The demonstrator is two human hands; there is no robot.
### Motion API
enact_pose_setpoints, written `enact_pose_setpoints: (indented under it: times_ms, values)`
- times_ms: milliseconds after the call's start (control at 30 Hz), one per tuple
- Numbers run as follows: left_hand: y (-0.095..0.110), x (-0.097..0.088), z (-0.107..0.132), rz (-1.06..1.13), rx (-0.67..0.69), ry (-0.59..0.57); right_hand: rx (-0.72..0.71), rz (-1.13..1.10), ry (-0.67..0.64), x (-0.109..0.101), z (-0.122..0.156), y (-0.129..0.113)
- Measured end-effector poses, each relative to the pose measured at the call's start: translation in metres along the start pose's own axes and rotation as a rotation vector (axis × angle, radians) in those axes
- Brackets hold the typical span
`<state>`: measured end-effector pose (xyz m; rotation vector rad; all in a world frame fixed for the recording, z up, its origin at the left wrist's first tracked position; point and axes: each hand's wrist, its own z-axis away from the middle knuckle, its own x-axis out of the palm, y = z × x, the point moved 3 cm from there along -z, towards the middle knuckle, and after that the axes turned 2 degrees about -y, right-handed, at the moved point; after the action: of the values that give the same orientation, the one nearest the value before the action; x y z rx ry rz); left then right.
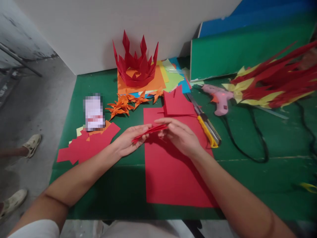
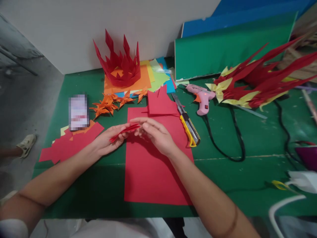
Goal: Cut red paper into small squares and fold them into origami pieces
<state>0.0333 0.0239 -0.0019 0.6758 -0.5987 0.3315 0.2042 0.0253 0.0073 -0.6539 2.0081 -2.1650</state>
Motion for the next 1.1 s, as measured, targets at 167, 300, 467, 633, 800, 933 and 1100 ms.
enact_pose_setpoints:
  times_ms: [167,300,467,633,800,933,1100]
  values:
    - [-0.005,0.000,0.000,-0.057,-0.100,-0.048,-0.287,0.397,-0.016,0.006,0.001,-0.008]
    - [-0.008,-0.001,0.001,-0.135,-0.174,-0.091,-0.328,0.466,-0.061,0.012,0.004,-0.008]
    - [-0.008,0.001,0.003,-0.186,-0.218,-0.129,-0.313,0.437,-0.065,0.013,0.006,-0.007]
    - [-0.009,0.001,-0.001,-0.154,-0.167,-0.203,-0.292,0.445,0.034,0.011,0.004,-0.007]
    - [-0.010,0.002,-0.001,-0.206,-0.070,-0.333,-0.259,0.425,0.152,0.009,0.003,-0.008]
    - [-0.012,0.005,0.004,-0.504,0.155,-0.313,-0.240,0.352,0.220,0.007,0.003,-0.008]
    - [-0.008,0.009,0.014,-0.835,0.524,-0.109,-0.151,0.284,0.139,0.013,0.003,-0.006]
